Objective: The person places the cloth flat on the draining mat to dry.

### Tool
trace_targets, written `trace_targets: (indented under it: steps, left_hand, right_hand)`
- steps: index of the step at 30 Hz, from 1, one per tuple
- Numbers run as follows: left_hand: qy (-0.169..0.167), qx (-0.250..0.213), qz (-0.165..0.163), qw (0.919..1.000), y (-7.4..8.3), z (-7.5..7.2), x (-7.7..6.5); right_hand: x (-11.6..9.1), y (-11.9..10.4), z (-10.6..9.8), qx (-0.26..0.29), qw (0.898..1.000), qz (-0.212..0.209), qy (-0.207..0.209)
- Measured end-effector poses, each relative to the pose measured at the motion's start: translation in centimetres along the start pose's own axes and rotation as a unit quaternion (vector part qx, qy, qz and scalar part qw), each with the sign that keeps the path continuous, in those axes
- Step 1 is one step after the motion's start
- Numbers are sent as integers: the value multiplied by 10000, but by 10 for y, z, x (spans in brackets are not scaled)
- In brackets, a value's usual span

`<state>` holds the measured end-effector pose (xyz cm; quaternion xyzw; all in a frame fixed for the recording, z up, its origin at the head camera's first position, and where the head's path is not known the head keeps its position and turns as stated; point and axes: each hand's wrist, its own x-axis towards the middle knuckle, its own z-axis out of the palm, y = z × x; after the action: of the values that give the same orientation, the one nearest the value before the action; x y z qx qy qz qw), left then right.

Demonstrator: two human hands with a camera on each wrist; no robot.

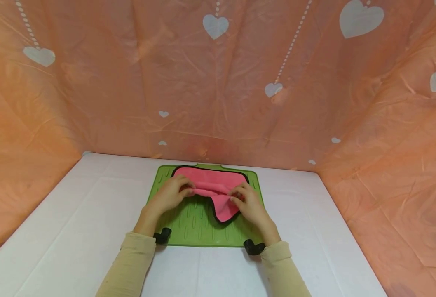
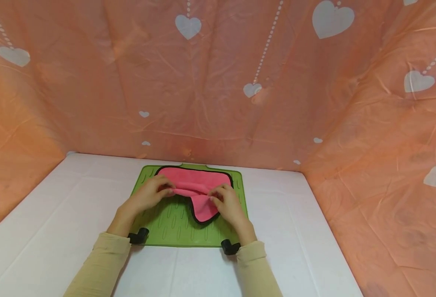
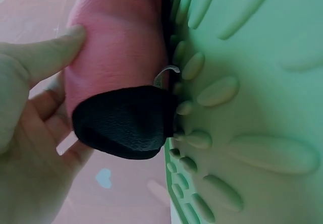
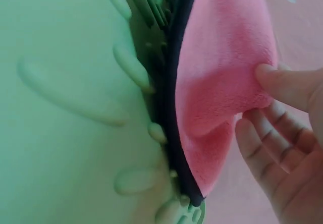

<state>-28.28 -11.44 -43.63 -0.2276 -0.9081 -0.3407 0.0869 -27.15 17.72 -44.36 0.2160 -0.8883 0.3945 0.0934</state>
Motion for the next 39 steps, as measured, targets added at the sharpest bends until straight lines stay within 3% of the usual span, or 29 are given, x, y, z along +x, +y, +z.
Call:
trace_targets:
  steps: [7,11,15,20,27,33,39]
  left_hand:
    - [705,-293,150,9970,1,-6,0]
    - [880,-213,127,9958,-2,-8,-1]
    - [735,121,91,9972,-5,-6,-1]
    - [252,584,-97,9979,-9,2,-3]
    - [-463,441,-646,9959,-8,6,-5]
    - [-329,367,-476,9977,-2,3,-6]
    - [-143,375,14,9992,1,-6,-14]
  right_hand:
    - [1,9,-6,-112,9984,-38,560]
    - [2,15,-7,-128,9979,-155,623]
    - [1,20,-5,-253,9992,-138,266]
    - [0,24,0,-498,9976,168,-441]
    - [-1,17,-3,-532,9946,323,-834]
    - [-3,5,-11,-105,9971,519,-548]
    - [-8,-11,-9,182,9988,259,-376]
